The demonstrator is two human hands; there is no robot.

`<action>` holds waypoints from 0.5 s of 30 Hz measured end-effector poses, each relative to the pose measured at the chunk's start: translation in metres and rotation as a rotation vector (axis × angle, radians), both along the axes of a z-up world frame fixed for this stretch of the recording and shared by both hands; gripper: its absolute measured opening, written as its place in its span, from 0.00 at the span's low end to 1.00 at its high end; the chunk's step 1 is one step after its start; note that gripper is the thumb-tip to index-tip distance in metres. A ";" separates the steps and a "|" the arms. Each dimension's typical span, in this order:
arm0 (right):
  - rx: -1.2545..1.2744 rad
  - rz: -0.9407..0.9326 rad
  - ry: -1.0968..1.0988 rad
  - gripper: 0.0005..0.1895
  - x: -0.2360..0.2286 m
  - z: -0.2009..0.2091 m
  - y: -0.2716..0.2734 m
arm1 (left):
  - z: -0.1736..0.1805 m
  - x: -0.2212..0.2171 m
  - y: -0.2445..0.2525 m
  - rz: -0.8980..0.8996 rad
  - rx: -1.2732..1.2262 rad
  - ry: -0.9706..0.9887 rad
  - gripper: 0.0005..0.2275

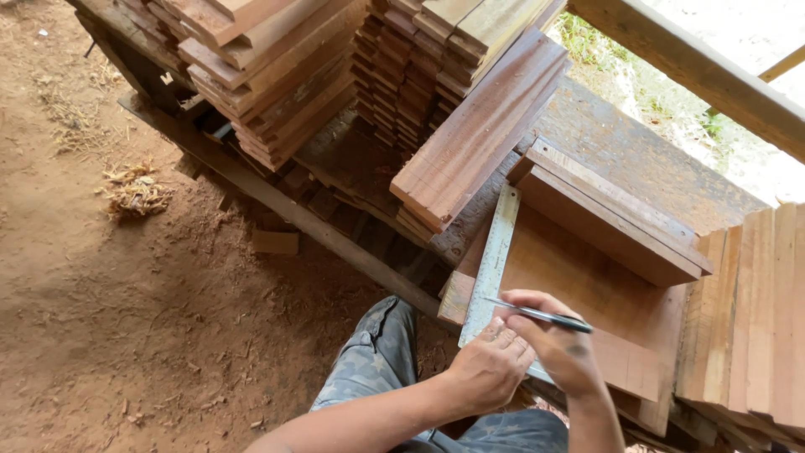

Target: Marking lines on wooden planks using a square ruler and a marker.

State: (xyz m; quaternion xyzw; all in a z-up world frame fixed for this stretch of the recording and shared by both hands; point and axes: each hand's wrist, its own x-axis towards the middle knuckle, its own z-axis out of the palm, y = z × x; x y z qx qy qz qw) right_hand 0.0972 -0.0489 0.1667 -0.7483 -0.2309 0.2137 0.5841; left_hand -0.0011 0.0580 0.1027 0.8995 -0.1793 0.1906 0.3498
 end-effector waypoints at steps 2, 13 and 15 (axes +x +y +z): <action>-0.122 -0.010 0.000 0.15 -0.003 0.000 0.016 | 0.000 0.000 0.002 -0.002 0.032 0.020 0.11; -0.428 0.073 -0.077 0.06 -0.020 0.016 0.054 | -0.015 0.000 0.002 -0.019 -0.152 -0.189 0.07; -0.482 0.118 -0.169 0.05 -0.023 0.021 0.058 | -0.010 -0.001 0.005 -0.064 -0.232 -0.133 0.07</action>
